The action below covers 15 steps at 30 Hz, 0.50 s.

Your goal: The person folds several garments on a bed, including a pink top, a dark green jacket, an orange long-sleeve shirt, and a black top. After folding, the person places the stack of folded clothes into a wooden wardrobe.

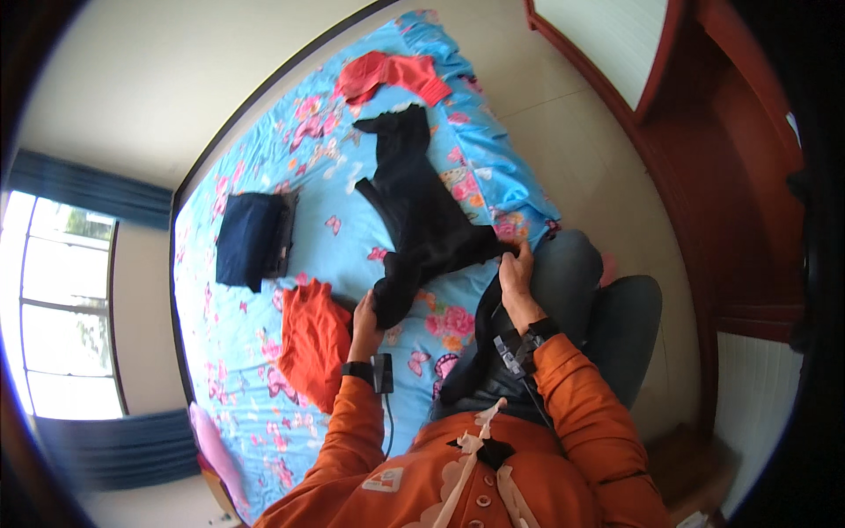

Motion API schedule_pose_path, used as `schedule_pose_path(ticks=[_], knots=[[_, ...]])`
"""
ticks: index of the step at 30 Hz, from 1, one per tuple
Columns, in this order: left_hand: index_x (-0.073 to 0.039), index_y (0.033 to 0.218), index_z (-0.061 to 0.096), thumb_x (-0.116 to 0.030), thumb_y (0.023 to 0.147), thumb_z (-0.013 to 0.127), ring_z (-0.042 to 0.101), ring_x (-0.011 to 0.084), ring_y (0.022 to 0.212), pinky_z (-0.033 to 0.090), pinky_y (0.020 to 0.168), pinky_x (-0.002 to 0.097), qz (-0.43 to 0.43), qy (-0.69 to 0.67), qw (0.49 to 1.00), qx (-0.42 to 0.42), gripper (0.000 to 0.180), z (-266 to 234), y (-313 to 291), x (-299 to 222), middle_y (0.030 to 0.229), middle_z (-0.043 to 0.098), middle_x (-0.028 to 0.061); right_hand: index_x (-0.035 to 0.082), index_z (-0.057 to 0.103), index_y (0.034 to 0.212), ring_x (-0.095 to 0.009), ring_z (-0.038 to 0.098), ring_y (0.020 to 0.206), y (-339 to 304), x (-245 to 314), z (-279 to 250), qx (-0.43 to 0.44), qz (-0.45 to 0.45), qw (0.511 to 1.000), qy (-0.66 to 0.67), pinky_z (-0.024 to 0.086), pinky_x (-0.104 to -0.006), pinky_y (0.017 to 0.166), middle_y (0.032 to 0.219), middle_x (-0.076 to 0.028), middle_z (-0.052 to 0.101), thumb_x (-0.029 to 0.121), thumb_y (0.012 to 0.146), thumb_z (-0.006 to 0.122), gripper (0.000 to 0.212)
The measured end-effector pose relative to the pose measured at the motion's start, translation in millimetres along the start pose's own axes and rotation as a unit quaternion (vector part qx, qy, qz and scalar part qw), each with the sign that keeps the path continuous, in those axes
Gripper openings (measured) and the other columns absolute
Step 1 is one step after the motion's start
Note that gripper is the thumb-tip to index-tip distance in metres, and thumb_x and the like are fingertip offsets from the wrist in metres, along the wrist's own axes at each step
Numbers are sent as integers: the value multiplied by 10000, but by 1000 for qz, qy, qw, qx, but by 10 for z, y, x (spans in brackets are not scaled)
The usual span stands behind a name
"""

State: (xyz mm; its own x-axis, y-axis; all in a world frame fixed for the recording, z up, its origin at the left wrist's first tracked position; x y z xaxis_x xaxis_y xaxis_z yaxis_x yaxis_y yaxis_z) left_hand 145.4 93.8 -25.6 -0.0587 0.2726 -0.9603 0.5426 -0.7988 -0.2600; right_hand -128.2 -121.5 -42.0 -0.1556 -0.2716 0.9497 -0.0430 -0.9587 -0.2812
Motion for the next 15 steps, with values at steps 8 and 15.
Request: schedule_pose_path(ticks=[8,15], knots=[[0,1346,462,-267,886,712,538,268,1117,440,959,351,73,175,962,-195,588,366,-549,-255,1267,511,138,73,538,1259,-369,412,1296,-340,601,99,83,-339,885,-307,292,-527,1086,1359,-176,458,-60,723,587,554],[-18,1389,393,-333,747,780,417,420,1273,339,1050,506,103,489,862,-85,813,843,-775,-176,1360,435,228,128,654,1043,-332,397,1309,-422,493,217,174,-354,789,-470,273,-540,1064,1312,-102,506,0,686,697,381]])
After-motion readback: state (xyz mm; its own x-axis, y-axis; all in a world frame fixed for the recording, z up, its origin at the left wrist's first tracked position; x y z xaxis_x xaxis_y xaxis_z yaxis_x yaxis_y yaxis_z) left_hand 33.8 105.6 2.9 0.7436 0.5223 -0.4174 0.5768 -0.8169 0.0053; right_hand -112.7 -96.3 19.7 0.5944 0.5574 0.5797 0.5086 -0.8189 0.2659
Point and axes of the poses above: each hand's wrist, its own y-axis towards the middle knuckle, its own z-axis out of the palm, x = y × z, the point moved 3 cm from there along y, towards the middle knuckle
